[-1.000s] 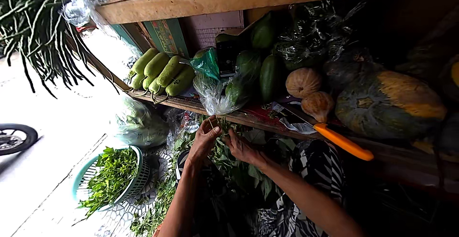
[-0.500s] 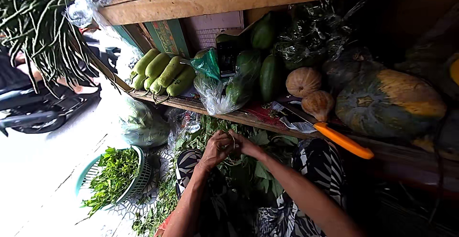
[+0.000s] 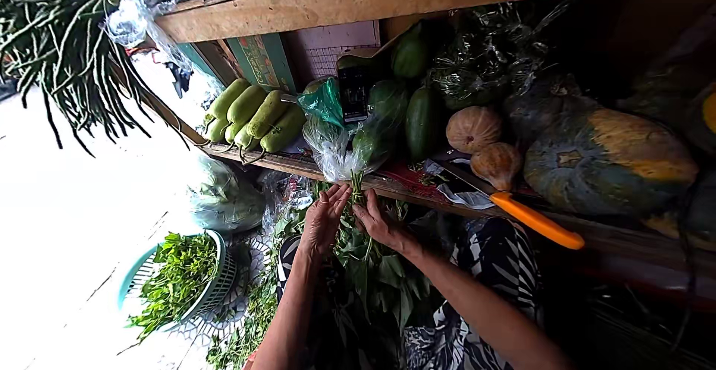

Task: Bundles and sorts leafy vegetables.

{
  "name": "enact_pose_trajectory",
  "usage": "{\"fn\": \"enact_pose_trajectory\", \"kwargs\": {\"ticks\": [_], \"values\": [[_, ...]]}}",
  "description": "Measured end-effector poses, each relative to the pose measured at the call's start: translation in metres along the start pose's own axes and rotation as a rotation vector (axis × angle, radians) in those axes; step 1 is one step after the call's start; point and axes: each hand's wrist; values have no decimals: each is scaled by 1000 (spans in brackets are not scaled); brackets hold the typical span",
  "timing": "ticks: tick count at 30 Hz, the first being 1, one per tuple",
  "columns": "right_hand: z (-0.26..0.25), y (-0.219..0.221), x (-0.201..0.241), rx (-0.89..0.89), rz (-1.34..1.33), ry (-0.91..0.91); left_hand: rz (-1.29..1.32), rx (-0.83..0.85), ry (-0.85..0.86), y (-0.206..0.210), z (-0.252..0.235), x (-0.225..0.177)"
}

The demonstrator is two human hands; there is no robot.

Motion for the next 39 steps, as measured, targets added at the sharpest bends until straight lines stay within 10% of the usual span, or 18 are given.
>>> {"fn": "enact_pose_trajectory", "kwargs": {"ticks": [10,16,21,26,30,39], "values": [[25,25,-11,234,791,-93,-1083,126,21,-13,-1,-11],[21,31,-29,351,767,-6,-1690,434,443,-26,6,3],[-10,-11,-21,164,144,252,-1181,620,438,-31,12,13],[-17,-16,-21,-48,-315,276,-327,181,63,-7,15,18],[-7,-5,-2,-92,-162,118,64,-115,-19,3,6,9],[12,4,-10,-52,581,-71,-200,-68,-1,-5,-3,2]]}}
Point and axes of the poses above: each hand's wrist, its own z-axis away from the middle knuckle, its own y-axis out of the palm, x = y × z, and after that the axes turned 13 degrees about z, right-handed
